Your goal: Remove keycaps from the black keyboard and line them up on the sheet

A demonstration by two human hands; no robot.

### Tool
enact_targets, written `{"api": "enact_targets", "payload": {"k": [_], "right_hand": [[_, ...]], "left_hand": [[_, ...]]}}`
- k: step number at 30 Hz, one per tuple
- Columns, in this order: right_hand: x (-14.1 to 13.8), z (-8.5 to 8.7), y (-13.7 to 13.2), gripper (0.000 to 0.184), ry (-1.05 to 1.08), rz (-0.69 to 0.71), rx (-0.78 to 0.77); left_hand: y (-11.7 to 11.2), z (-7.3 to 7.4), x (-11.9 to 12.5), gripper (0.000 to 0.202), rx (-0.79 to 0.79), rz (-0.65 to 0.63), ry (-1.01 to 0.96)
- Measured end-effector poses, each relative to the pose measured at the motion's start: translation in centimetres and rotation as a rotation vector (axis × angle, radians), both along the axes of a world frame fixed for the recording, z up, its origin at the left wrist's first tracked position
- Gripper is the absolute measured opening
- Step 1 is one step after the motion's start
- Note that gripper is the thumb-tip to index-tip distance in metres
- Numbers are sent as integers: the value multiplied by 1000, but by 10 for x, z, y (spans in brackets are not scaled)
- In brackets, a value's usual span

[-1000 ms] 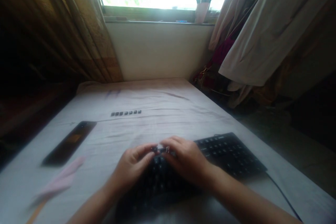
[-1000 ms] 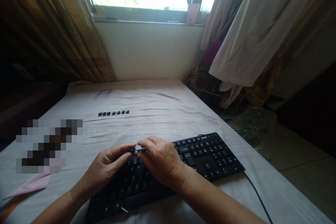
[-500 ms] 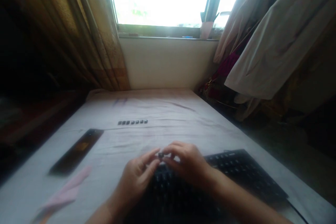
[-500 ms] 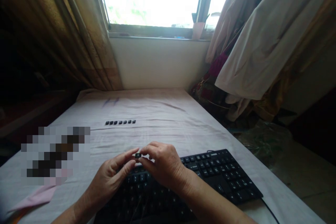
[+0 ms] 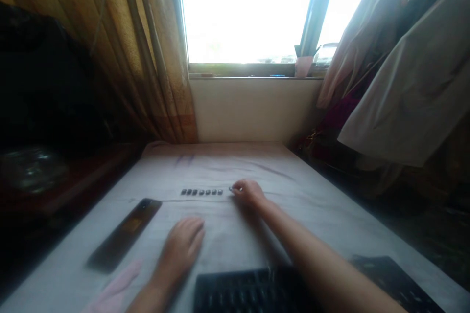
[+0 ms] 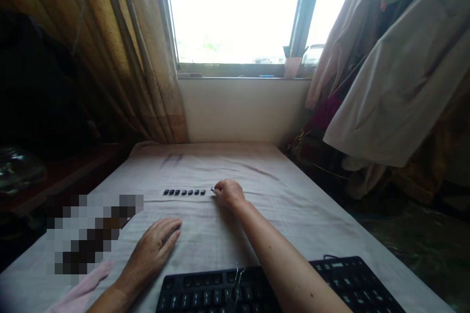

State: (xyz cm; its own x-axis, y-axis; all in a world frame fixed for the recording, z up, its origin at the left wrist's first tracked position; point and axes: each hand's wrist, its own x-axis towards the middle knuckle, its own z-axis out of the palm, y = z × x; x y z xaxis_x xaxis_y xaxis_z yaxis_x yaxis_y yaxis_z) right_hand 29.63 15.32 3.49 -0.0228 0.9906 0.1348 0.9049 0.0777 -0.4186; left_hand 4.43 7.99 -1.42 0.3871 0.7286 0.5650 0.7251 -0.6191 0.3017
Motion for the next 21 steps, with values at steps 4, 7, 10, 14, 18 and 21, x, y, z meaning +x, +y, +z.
{"api": "enact_targets", "payload": {"k": [4, 7, 10, 14, 18, 21], "right_hand": [[-8, -5, 10, 20, -41, 3, -29], [-9, -7, 12, 22, -71, 17, -42], [-10, -9, 12, 23, -94, 41, -45], [-11, -9, 12, 24, -118, 62, -43], [-13, -7, 13, 25, -140, 57, -50], [-14, -6, 13, 25, -152, 50, -60]], "left_hand": [[-3, 5, 3, 24, -20, 2, 26], [-3, 5, 4, 25, -29, 6, 38], [-4, 5, 5, 25, -46, 16, 44], [-4, 5, 5, 24, -61, 18, 49], [-4, 4, 4, 25, -58, 10, 59], [-3, 2, 4, 25, -50, 12, 71]]}}
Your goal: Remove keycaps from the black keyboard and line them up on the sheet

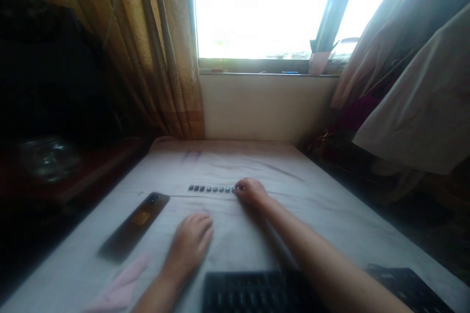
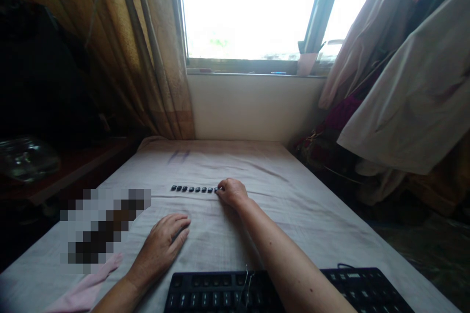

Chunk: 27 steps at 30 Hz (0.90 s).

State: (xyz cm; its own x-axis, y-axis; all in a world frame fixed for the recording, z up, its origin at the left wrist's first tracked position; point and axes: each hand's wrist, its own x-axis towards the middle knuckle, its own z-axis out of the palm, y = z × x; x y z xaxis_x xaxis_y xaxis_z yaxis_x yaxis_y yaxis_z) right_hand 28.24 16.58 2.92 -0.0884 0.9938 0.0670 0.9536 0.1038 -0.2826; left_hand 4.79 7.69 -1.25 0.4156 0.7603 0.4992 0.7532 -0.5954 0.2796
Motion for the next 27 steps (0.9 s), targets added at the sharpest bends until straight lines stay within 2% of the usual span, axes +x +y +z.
{"api": "enact_targets", "payload": {"k": [10, 15, 18, 21, 27], "right_hand": [[3, 1, -3, 29, -1, 27, -1], [17, 12, -21, 33, -8, 76, -14], [30, 23, -47, 26, -11, 116, -52], [41, 35, -85, 21, 5, 184, -94], [48, 55, -164, 23, 134, 464, -94]], "left_hand": [[2, -2, -1, 25, 18, 7, 20], [2, -1, 0, 24, 17, -3, 7], [3, -1, 0, 24, 1, -9, -4], [5, -3, 0, 24, -18, -13, -11], [7, -3, -1, 25, -32, -27, 6]]}}
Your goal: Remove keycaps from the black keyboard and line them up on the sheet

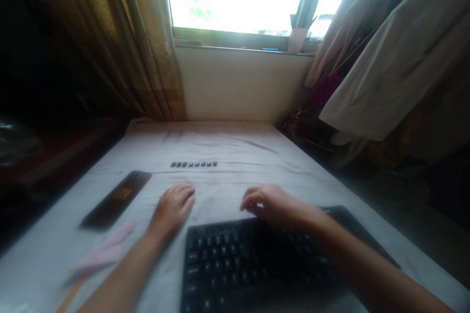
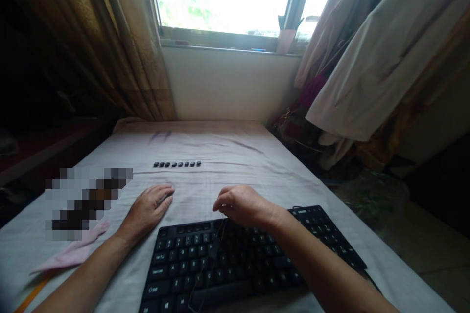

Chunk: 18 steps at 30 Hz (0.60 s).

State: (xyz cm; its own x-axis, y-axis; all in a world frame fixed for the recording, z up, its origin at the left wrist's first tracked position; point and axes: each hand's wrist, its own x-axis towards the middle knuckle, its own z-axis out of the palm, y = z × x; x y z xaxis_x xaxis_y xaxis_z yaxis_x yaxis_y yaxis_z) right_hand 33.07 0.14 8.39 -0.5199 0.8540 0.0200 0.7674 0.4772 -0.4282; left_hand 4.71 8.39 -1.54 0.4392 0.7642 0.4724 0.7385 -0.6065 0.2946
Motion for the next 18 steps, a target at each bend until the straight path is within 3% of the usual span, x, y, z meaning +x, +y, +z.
{"api": "enact_targets", "payload": {"k": [6, 14, 16, 18], "right_hand": [[-4, 0, -38, 34, -67, 111, -8], [-6, -2, -43, 23, -314, 97, 117], [0, -2, -43, 23, -243, 65, 135], [14, -1, -42, 20, -42, 0, 169]], "left_hand": [[-1, 1, 0, 28, 6, -5, 39], [-1, 1, 0, 30, 17, 3, 74], [-1, 1, 0, 32, 20, 7, 77], [-1, 1, 0, 32, 23, 10, 80]]}}
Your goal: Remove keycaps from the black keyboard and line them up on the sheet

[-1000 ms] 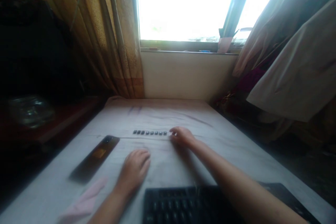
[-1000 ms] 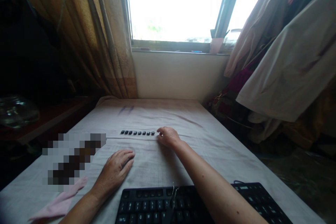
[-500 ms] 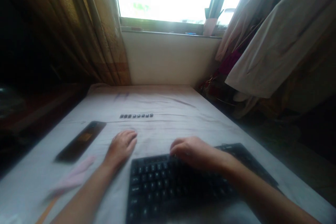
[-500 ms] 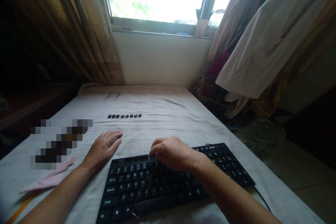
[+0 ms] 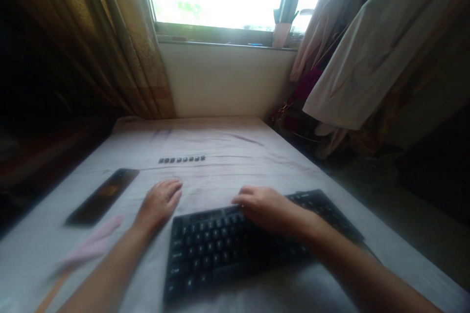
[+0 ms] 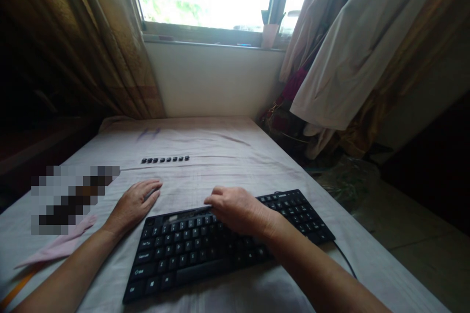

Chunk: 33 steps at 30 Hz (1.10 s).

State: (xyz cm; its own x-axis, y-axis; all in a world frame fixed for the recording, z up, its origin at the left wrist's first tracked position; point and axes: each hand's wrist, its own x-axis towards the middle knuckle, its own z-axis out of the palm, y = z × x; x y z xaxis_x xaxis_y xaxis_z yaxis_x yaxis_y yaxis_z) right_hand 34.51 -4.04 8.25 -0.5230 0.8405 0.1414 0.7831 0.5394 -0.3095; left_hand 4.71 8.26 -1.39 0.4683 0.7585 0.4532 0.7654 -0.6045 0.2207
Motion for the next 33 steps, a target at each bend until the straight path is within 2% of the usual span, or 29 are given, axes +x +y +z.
{"api": "enact_targets", "payload": {"k": [2, 5, 8, 12, 16, 25, 33], "right_hand": [[21, 0, 2, 15, 302, -88, -1], [53, -3, 7, 23, 751, -338, -185], [68, -12, 11, 35, 992, -519, -347], [61, -25, 13, 39, 1042, -510, -554], [51, -28, 15, 35, 1060, -438, -705], [48, -32, 21, 26, 985, -460, -668], [43, -36, 20, 25, 979, -454, -640]], "left_hand": [[0, 0, 0, 33, 0, 2, 4], [0, 0, 0, 35, -8, 1, 13], [0, 1, 0, 37, -18, 2, 19], [2, 1, -1, 40, -33, 7, 42], [4, 0, -2, 41, -33, -1, 55], [3, 1, -2, 41, -40, 3, 63], [2, 2, -1, 39, -42, 6, 54]]}}
